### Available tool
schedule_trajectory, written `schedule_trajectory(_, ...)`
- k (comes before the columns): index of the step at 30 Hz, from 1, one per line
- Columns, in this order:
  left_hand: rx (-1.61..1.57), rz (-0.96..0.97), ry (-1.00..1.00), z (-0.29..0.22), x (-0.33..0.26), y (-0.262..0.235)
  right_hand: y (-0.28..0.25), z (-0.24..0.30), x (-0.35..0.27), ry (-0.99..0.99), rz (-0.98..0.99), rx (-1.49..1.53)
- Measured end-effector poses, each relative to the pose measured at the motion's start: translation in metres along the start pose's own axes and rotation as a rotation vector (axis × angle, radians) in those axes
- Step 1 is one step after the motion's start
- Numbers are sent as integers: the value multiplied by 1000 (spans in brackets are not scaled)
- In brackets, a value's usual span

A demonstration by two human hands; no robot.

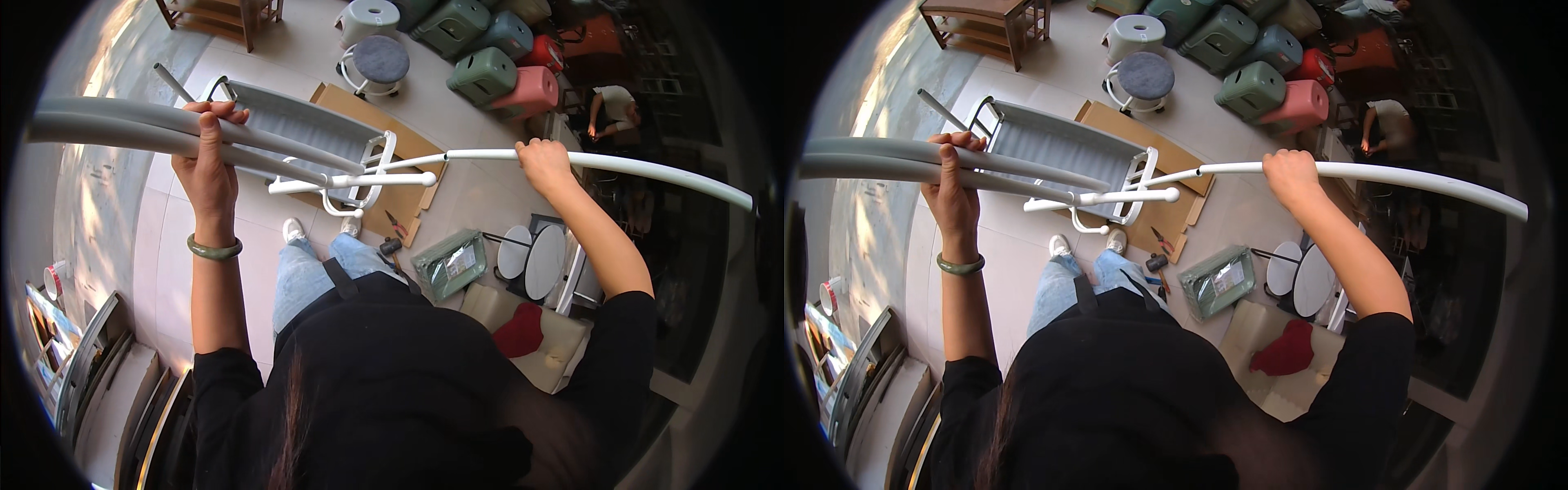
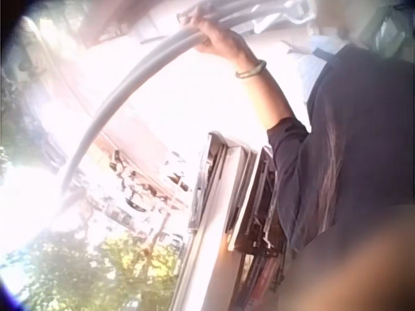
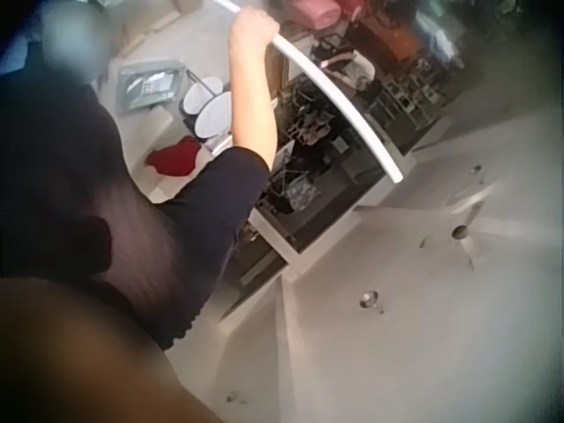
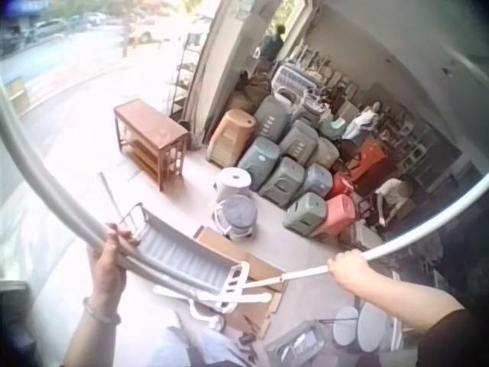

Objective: The person assembles a white metal frame by cutting pipes with pliers, tapping them with a hammer, and connecting joints. They work on the floor, handling multiple pipe segments and connectors to build the structure.

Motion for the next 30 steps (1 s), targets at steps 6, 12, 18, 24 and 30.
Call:
schedule_trajectory(6,-23,-53,-9,-2,-5,-7,1,-2,0,-14,31,16)
schedule_trajectory(12,31,-86,0,-3,-7,-18,0,-1,3,-47,23,3)
schedule_trajectory(18,56,-100,-2,-6,-15,-26,-5,14,5,-88,-93,-50)
schedule_trajectory(24,41,-109,-12,-5,-21,-28,-10,41,9,-282,-182,-117)
schedule_trajectory(30,29,-122,-28,-4,-29,-32,-5,26,25,-248,35,-86)
Point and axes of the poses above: each hand's wrist, its own x-axis towards the middle knuckle, its own y-axis out of the palm, z = x × y, the point moved 3 cm from there along x, towards the middle knuckle, and after that the axes turned 6 degrees about -z, right-handed, at the moved point
